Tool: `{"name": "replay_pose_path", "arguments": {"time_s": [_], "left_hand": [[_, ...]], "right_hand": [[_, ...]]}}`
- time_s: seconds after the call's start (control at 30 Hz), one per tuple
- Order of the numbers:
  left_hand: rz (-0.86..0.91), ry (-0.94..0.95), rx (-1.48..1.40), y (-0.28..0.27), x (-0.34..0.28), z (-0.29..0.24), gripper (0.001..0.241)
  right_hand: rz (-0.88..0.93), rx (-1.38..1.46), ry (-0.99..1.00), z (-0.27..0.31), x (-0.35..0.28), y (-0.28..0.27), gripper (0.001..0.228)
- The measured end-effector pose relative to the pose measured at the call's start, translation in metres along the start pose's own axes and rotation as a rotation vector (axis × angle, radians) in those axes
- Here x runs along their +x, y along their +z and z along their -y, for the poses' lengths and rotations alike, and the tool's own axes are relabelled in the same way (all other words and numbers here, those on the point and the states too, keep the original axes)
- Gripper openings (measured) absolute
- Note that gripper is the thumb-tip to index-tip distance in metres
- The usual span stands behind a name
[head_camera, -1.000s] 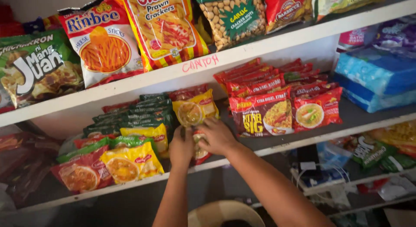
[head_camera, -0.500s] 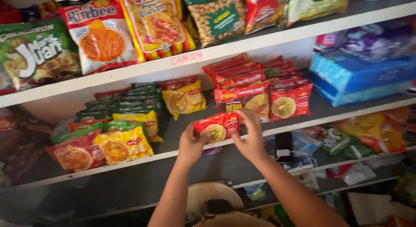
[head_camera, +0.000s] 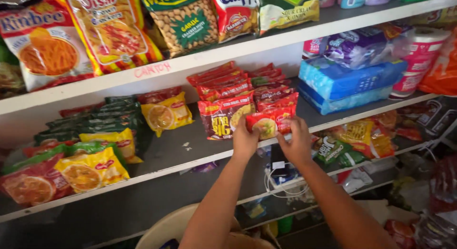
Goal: Stocking shelves with instant noodle packets from a box.
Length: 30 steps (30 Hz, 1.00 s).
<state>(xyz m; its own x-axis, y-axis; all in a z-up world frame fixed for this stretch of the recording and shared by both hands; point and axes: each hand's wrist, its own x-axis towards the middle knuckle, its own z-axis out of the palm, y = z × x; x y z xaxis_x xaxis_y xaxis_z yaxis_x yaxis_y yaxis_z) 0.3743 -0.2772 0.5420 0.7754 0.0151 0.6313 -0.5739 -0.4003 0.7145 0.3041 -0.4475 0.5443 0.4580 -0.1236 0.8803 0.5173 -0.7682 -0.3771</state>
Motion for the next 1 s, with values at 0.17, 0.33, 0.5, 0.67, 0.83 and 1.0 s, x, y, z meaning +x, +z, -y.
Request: {"name": "replay_pose_path", "arguments": {"time_s": [0.17, 0.33, 0.5, 0.67, 0.83, 1.0], "left_hand": [[-0.084, 0.076, 0.141, 0.015, -0.001, -0.015, 0.064], [0.11, -0.124, 0.444, 0.016, 0.003, -0.041, 0.063], [-0.082, 0.13, 0.485, 0.019, -0.001, -0.024, 0.073], [-0.075, 0.103, 0.329, -0.013, -0.012, -0.042, 0.071], [-0.108, 0.158, 0.275, -0.048, -0.042, -0.049, 0.06], [-0.004, 0.059, 0.135, -0.096, -0.103, -0.053, 0.03]], "right_hand": [[0.111, -0.041, 0.059, -0.03, 0.0, 0.001, 0.04], [0.178, -0.091, 0.122, -0.047, 0.002, 0.009, 0.04], [0.102, -0.041, 0.026, -0.064, -0.007, 0.014, 0.039], [0.018, 0.073, 0.088, -0.056, -0.014, 0.0, 0.043], [-0.046, 0.133, 0.136, 0.0, -0.024, -0.023, 0.046], [0.045, 0.266, 0.223, 0.033, -0.099, -0.031, 0.044]]}}
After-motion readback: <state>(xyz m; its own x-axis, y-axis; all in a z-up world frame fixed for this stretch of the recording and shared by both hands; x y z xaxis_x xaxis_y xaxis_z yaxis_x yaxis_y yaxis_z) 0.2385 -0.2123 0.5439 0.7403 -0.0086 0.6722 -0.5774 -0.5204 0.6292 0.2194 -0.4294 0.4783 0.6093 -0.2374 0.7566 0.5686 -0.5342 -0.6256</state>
